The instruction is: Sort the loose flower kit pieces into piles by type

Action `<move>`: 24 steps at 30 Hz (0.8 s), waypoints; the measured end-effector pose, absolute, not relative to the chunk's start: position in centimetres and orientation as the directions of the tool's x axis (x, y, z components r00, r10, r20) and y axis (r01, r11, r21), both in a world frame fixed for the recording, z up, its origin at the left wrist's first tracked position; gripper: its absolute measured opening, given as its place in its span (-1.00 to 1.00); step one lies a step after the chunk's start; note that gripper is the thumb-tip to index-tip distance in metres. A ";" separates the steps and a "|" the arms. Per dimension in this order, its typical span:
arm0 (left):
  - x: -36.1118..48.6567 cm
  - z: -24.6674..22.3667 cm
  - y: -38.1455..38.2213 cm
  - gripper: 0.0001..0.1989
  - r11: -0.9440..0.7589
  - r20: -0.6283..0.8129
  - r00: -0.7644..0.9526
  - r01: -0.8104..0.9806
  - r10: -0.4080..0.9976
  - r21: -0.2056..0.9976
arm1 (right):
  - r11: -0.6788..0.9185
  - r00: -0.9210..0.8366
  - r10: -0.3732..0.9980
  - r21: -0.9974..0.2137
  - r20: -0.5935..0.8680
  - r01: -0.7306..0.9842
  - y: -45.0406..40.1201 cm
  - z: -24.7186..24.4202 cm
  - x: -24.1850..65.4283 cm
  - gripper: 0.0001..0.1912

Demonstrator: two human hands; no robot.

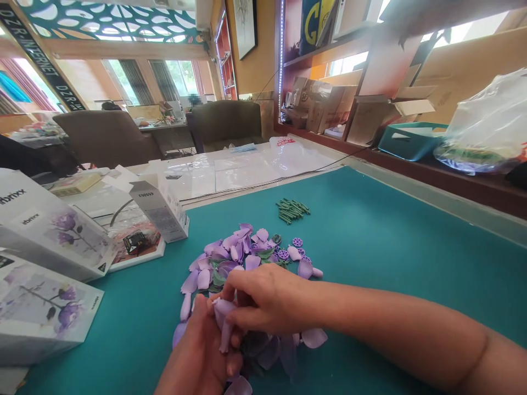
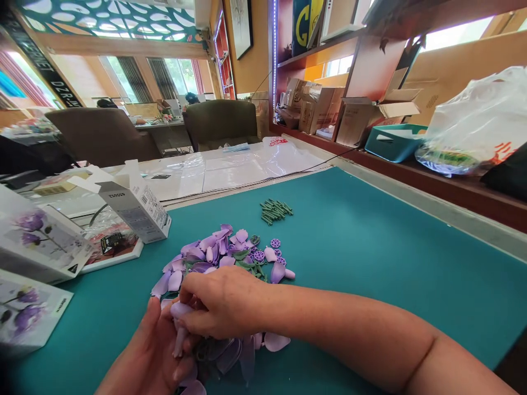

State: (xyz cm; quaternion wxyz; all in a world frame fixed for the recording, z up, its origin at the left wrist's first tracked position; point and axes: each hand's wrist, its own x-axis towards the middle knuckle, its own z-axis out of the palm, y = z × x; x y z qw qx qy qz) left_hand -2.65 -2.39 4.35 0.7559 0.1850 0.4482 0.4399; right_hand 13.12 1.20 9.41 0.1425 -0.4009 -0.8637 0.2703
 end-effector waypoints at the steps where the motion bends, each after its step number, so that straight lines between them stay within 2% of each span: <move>1: -2.5 4.5 -2.6 -0.55 0.542 -0.509 0.212 -0.491 0.834 0.682 | 0.538 -0.647 0.762 -0.590 0.033 0.602 1.1 9.4 13.0 -0.78; 5: -2.2 5.4 -3.2 -0.68 0.542 -0.525 0.186 -0.485 0.831 0.686 | 0.552 -0.655 0.753 -0.605 0.065 0.574 1.5 9.3 13.1 -0.79; 7: -2.4 5.7 -3.1 -0.73 0.546 -0.536 0.177 -0.493 0.825 0.677 | 0.559 -0.611 0.782 -0.567 0.120 0.605 2.4 8.8 13.3 -0.82; 10: -2.6 5.7 -3.0 -0.73 0.531 -0.526 0.161 -0.488 0.835 0.693 | 0.579 -0.525 0.813 -0.429 0.251 0.693 4.2 7.2 13.7 -0.78; 12: -2.7 5.6 -2.9 -0.73 0.520 -0.517 0.152 -0.479 0.843 0.707 | 0.615 -0.540 0.787 -0.314 0.297 0.723 5.4 6.0 13.9 -0.72; 15: -2.7 5.5 -2.8 -0.69 0.518 -0.518 0.146 -0.481 0.843 0.707 | 0.663 -0.610 0.743 -0.178 0.275 0.727 6.4 4.7 13.9 -0.60; 18: -2.6 5.6 -2.9 -0.70 0.498 -0.498 0.136 -0.474 0.856 0.726 | 0.690 -0.657 0.717 -0.098 0.232 0.718 6.9 4.2 13.4 -0.48; 24: -2.6 6.1 -3.0 -0.73 0.495 -0.491 0.151 -0.498 0.858 0.712 | 0.680 -0.670 0.721 0.005 0.177 0.733 7.3 3.9 12.5 -0.67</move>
